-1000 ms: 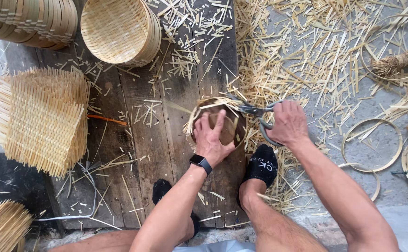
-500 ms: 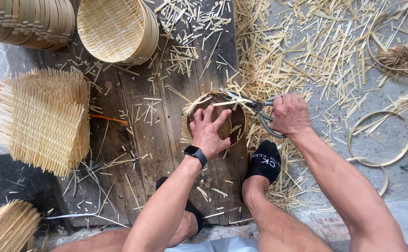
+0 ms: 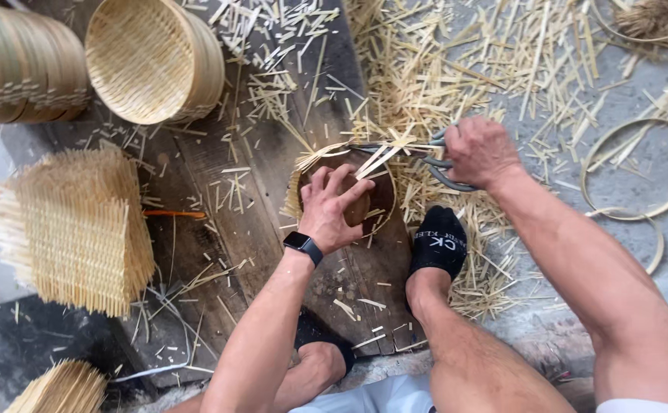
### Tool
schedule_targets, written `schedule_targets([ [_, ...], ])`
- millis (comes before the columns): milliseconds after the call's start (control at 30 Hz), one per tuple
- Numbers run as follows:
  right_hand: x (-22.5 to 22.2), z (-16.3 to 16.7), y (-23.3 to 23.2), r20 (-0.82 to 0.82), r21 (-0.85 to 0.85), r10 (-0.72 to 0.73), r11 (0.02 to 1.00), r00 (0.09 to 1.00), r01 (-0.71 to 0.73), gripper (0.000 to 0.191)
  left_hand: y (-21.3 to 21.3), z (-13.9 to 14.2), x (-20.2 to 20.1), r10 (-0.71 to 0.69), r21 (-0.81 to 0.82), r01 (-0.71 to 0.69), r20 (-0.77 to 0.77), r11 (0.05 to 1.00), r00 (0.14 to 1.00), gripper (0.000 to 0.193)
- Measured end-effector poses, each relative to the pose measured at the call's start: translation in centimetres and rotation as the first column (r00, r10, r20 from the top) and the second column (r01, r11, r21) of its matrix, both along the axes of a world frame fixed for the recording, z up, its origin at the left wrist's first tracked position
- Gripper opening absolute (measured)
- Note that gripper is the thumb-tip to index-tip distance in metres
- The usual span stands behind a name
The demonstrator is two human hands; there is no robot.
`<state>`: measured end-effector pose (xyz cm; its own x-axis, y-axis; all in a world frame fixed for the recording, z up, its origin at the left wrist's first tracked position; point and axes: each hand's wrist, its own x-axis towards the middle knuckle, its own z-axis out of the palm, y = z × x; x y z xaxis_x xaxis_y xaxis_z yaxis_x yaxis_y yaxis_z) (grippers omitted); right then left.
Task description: The person sits on the floor of a bamboo workshop and trims protruding woven bamboo strips from a square panel with scissors, then fits the panel onto a round bamboo rim ring and bends a thin bamboo strip around the edge to secure it, repeating the cycle on successive panels.
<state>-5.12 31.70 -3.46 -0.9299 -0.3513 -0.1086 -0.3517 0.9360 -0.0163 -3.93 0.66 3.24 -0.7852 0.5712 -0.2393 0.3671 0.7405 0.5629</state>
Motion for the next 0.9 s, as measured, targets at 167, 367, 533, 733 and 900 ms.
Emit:
schedule_targets([
  [167,-0.2,-0.3,-1.2,0.079,0.003,-0.006,1.0,0.997,0.006,0.042,-0.5,0.0,-1.6,-0.199,-0.049,0.2,0.013,0.979,0.98,0.08],
  [367,0.8,-0.1,-0.6,0.136,0.039,-0.044,0.998,0.99,0.039,0.024,2.3,0.1,2.2,0.408,-0.056,-0.41,-0.035,0.91,0.912,0.112],
  [533,0.3,0.4,-1.6,-0.111,0.039,-0.011,0.999,0.994,0.016,0.035,4.2,-1.5,3.8,0.582,-0.008,-0.582,-0.021,0.813,0.813,0.105],
  [733,-0.1,0.4,-0.3,0.236,0.093,-0.028,0.996,0.971,0.006,0.038,1.5,-0.6,2.3,0.364,-0.009,-0.364,0.054,0.931,0.93,0.1],
  [900,0.3,-0.7,-0.9,-0.06,0.074,-0.002,0.997,0.998,0.006,0.031,0.7,0.7,0.5,0.173,0.017,-0.176,0.1,0.984,0.98,0.106],
])
